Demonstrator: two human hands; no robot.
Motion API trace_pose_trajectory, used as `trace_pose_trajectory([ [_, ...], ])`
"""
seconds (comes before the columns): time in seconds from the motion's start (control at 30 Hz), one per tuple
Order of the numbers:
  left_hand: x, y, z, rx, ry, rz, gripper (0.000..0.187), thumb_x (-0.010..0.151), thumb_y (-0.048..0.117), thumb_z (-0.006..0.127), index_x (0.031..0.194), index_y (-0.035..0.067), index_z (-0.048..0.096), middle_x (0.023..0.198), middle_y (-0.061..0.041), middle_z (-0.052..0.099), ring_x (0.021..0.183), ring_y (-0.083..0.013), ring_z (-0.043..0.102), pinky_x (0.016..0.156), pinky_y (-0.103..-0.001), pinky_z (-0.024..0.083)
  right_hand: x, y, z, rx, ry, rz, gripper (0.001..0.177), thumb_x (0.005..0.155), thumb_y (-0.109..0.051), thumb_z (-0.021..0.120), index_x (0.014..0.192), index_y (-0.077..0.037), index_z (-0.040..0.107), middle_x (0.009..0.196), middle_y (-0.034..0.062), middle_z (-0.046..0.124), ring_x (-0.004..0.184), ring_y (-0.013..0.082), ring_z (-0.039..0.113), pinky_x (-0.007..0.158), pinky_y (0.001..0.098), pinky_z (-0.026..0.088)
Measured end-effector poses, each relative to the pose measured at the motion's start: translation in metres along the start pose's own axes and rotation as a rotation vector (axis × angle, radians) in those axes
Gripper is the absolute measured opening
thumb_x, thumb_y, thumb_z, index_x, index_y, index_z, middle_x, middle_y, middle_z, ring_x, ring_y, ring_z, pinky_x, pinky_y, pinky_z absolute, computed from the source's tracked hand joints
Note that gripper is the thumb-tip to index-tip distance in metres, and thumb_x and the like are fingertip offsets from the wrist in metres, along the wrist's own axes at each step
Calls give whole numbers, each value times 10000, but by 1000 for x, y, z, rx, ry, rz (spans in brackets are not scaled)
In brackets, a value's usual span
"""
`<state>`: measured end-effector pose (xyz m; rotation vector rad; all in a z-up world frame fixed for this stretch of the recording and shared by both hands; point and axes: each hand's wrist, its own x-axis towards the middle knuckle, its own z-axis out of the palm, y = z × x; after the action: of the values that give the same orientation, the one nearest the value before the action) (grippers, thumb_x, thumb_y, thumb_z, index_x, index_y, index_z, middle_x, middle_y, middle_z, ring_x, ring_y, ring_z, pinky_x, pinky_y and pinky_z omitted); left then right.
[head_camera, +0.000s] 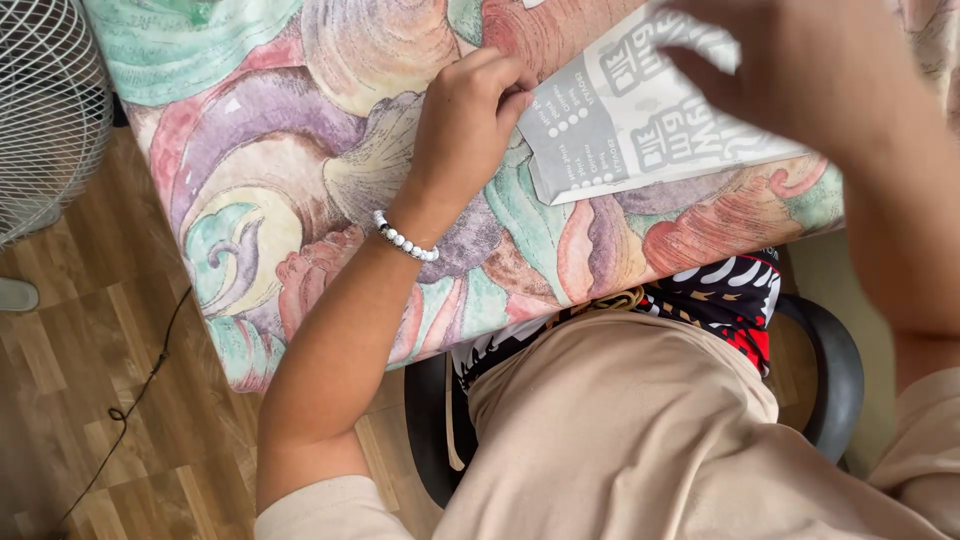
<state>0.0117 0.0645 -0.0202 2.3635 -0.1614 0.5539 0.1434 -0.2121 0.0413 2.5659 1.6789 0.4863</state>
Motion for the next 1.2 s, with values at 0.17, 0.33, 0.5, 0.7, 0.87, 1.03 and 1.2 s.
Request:
trace_pose_trajectory([
  [0.17,-3,6,0,40,5,16,119,846,-35,749,870,49,668,850,-61,659,742,-247,641,612,-378,489,-40,-83,-26,568,82,-103,90,1023,-39,727,1094,5,761,1024,111,712,873,265,677,768,372,552],
  [0.33,-8,20,-4,80,8,34,93,888,-3,727,935,54,672,906,-58,667,775,-255,662,649,-387,515,-62,-111,-4,426,138,-65,196,1027,-37,649,1191,21,740,1175,124,703,972,298,688,823,375,580],
  [0.5,-21,37,2,70,-38,125,118,931,-65,739,1035,-12,722,1021,-175,777,900,-236,784,787,-254,689,-67,-115,4,362,169,-30,243,1025,-41,639,1247,1,730,1189,98,697,968,275,665,816,360,573],
  [0.7,-54,75,11,224,-93,270,92,922,-58,738,1006,-28,762,1130,-233,741,1063,-380,732,901,-434,654,-74,-115,7,300,162,-24,273,992,-76,648,1249,-55,737,1278,64,716,1065,251,686,886,342,583],
  [0.87,-64,74,17,275,-107,269,76,938,-25,717,1003,-23,757,1162,-197,731,1101,-359,704,877,-441,627,-76,-110,4,367,167,-71,243,1040,-104,640,1244,-19,740,1264,85,722,1033,266,669,895,359,579],
  [1.03,-66,69,20,296,-93,286,81,909,-64,741,976,-27,768,1150,-198,736,1093,-368,712,841,-433,653,-70,-107,8,394,241,-100,155,1063,-77,667,1162,6,752,1122,107,715,921,272,640,831,352,561],
  [1.2,-66,67,20,304,-68,288,94,922,-43,694,974,-19,769,1135,-150,735,1095,-328,697,849,-424,608,-56,-100,24,340,265,-94,96,1054,-13,691,1115,-13,765,1059,82,691,866,259,590,743,338,532],
])
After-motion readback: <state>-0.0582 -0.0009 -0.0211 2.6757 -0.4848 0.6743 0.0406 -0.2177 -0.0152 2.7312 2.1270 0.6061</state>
